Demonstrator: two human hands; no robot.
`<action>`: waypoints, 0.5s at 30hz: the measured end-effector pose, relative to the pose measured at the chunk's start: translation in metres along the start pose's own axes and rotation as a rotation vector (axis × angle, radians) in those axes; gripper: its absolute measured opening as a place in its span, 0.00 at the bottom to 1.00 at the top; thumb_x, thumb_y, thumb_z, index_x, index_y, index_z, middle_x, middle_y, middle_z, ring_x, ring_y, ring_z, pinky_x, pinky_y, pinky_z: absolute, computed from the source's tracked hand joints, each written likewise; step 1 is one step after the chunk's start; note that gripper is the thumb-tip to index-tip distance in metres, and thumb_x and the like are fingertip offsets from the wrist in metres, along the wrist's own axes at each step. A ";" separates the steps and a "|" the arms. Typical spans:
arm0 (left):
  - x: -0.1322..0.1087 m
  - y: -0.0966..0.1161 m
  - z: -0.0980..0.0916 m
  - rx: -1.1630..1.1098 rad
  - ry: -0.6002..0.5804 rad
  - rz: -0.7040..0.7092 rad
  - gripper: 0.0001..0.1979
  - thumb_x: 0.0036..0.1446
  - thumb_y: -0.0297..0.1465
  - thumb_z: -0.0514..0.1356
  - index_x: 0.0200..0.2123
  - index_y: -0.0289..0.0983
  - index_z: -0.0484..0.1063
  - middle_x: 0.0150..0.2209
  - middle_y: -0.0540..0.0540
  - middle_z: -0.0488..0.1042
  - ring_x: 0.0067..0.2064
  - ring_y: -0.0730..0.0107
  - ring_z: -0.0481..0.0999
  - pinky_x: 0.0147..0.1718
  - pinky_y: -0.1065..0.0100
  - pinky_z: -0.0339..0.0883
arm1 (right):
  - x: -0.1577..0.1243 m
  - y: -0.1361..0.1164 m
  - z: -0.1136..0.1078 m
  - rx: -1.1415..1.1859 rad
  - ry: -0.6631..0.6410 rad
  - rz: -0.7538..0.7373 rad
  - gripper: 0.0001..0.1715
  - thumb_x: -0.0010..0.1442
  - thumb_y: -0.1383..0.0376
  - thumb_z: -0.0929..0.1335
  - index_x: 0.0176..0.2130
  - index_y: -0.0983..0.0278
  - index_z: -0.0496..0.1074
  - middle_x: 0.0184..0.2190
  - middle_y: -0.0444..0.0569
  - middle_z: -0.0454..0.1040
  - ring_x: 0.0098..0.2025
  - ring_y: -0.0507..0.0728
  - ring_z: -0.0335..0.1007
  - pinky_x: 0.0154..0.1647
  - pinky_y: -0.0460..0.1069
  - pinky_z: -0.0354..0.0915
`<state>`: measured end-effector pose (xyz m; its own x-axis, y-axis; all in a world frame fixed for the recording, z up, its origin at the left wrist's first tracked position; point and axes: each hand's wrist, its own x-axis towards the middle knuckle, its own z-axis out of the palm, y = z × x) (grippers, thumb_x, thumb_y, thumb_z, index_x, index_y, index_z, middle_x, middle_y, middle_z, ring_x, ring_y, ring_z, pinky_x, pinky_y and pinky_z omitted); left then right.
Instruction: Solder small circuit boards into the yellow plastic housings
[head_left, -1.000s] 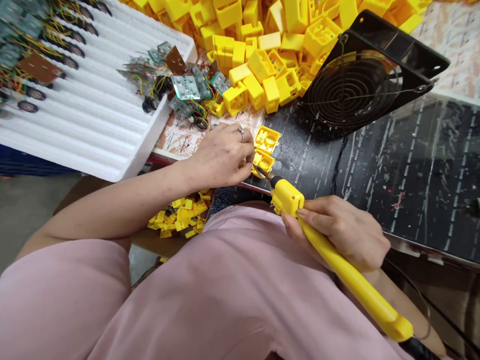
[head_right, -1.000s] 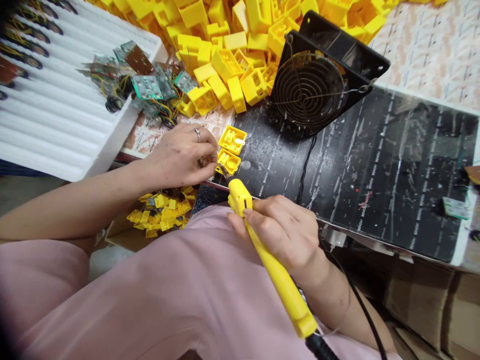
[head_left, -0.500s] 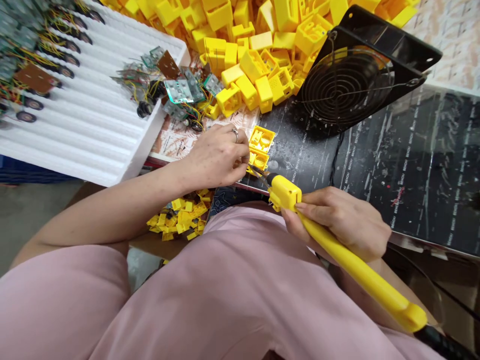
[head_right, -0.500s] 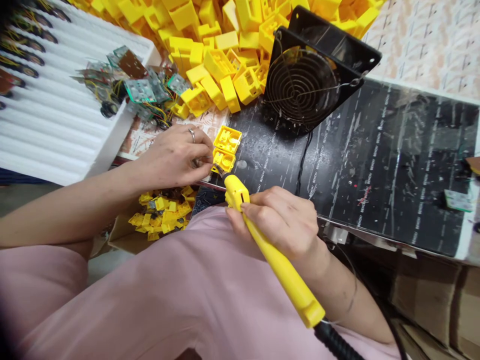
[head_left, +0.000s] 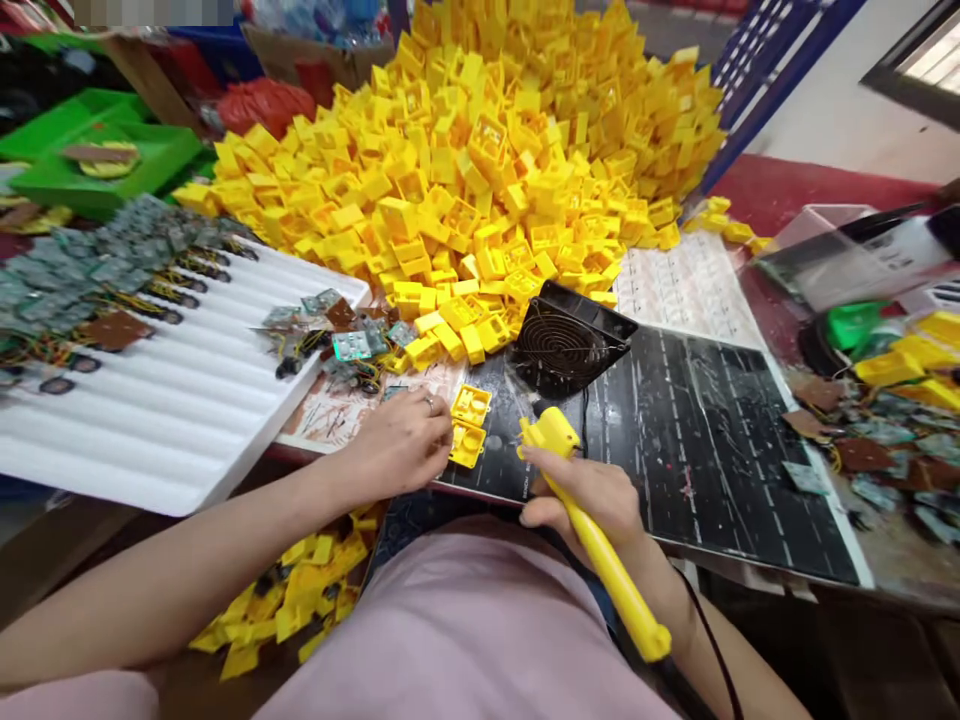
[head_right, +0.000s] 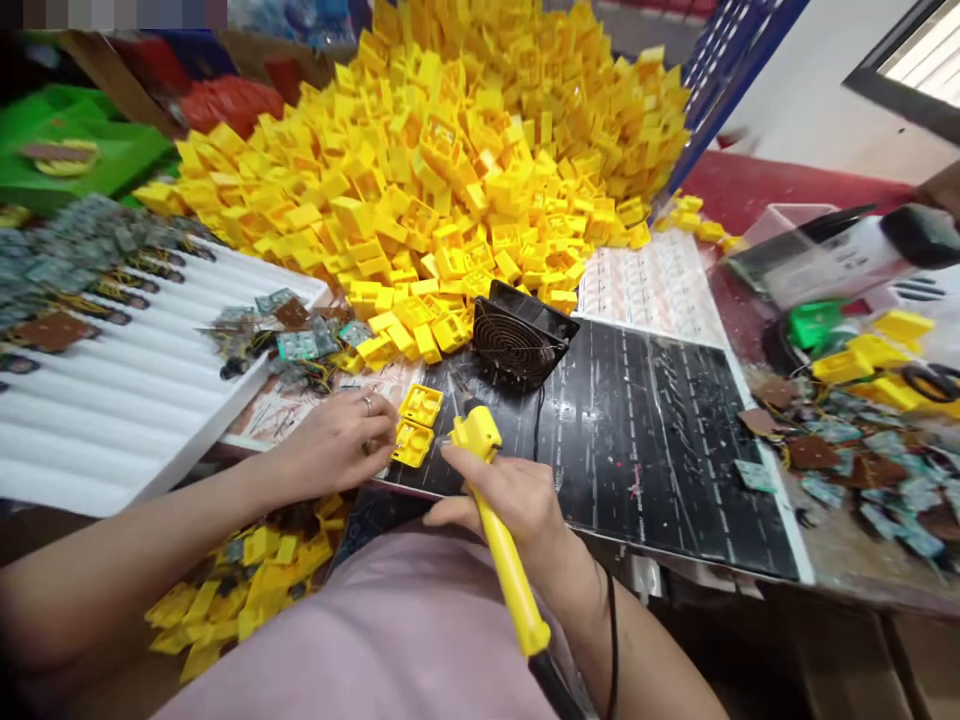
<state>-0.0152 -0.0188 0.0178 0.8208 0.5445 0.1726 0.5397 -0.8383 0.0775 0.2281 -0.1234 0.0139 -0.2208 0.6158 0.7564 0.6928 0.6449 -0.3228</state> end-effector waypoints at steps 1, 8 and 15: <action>0.000 0.001 0.000 0.002 -0.015 -0.008 0.09 0.61 0.26 0.59 0.30 0.37 0.78 0.37 0.45 0.82 0.39 0.62 0.80 0.40 0.60 0.70 | 0.000 0.003 0.004 -0.008 -0.019 0.004 0.16 0.74 0.56 0.67 0.49 0.65 0.78 0.25 0.42 0.78 0.23 0.48 0.76 0.29 0.41 0.71; -0.001 0.002 0.003 -0.143 -0.117 -0.123 0.12 0.62 0.32 0.56 0.34 0.36 0.79 0.39 0.41 0.81 0.42 0.55 0.78 0.45 0.55 0.68 | -0.010 0.013 0.024 0.022 -0.117 0.101 0.17 0.73 0.56 0.69 0.57 0.59 0.76 0.33 0.43 0.83 0.31 0.51 0.81 0.38 0.43 0.75; -0.024 0.003 0.014 -0.514 0.080 -0.396 0.17 0.63 0.40 0.57 0.48 0.37 0.77 0.45 0.45 0.83 0.47 0.59 0.80 0.58 0.54 0.68 | -0.014 0.014 0.037 -0.014 -0.148 0.105 0.17 0.67 0.52 0.74 0.48 0.59 0.74 0.40 0.47 0.84 0.37 0.56 0.82 0.39 0.47 0.75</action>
<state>-0.0305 -0.0335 0.0000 0.5512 0.8277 0.1055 0.6240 -0.4929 0.6063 0.2154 -0.1059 -0.0220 -0.2443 0.7402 0.6264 0.7269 0.5674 -0.3870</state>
